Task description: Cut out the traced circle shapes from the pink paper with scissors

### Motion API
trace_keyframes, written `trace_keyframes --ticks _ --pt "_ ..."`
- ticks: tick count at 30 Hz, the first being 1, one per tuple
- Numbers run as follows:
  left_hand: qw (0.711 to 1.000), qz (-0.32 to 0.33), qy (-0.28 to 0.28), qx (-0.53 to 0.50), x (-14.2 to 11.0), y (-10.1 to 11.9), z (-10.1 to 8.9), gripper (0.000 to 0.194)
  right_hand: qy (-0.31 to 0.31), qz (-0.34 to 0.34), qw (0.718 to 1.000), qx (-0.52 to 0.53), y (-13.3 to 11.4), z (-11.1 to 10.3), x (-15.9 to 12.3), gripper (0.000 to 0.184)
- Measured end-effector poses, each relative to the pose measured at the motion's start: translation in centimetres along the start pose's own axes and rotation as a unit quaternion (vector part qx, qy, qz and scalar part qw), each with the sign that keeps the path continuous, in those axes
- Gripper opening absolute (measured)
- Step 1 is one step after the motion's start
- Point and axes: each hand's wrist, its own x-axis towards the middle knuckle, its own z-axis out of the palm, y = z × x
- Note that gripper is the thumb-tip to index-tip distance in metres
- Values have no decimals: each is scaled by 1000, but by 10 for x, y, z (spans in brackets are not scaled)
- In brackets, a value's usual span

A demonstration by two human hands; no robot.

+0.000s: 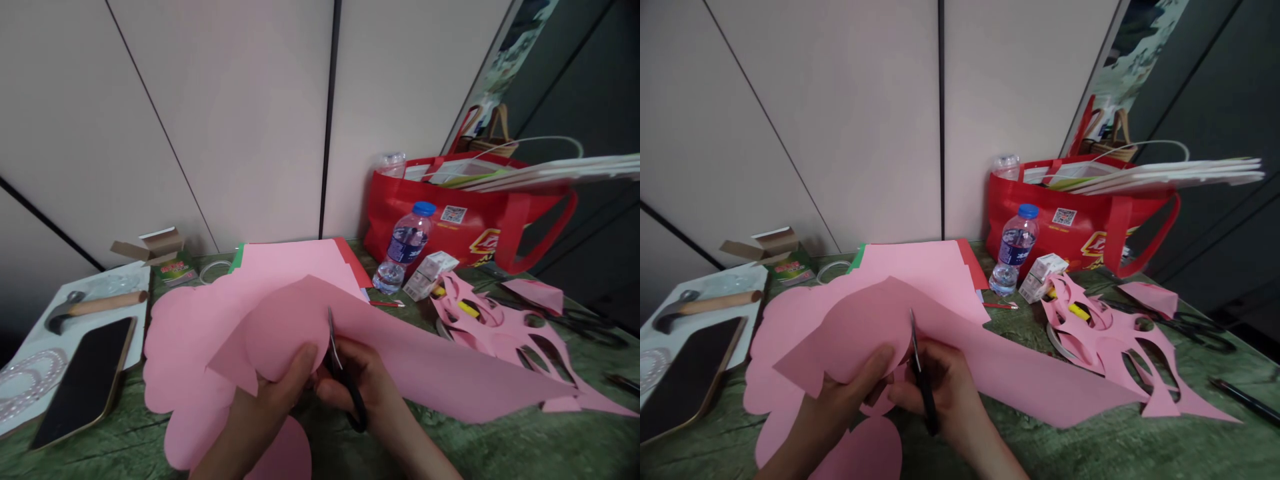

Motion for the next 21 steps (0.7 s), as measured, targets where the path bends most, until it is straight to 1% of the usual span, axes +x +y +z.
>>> trace_keyframes --ticks 4,7,9,12,15,21 --pt "1000 3 -9 -9 0 1 0 33 -1 -3 1000 0 -2 0 0 35" --pt "1000 -15 -18 -15 -1 3 0 35 -2 -2 1000 -10 -3 -1 1 34" --pt "999 -26 -25 -11 -1 3 0 38 0 -4 1000 -23 -3 -1 1 35" --pt "999 -24 -41 4 0 1 0 41 -5 -16 999 -29 -4 0 2 36" --pt "999 -27 -46 11 1 0 0 42 -10 -20 999 -24 -4 0 3 35" --pt "998 -35 -44 10 2 -2 0 44 4 -18 1000 -7 -5 3 3 36"
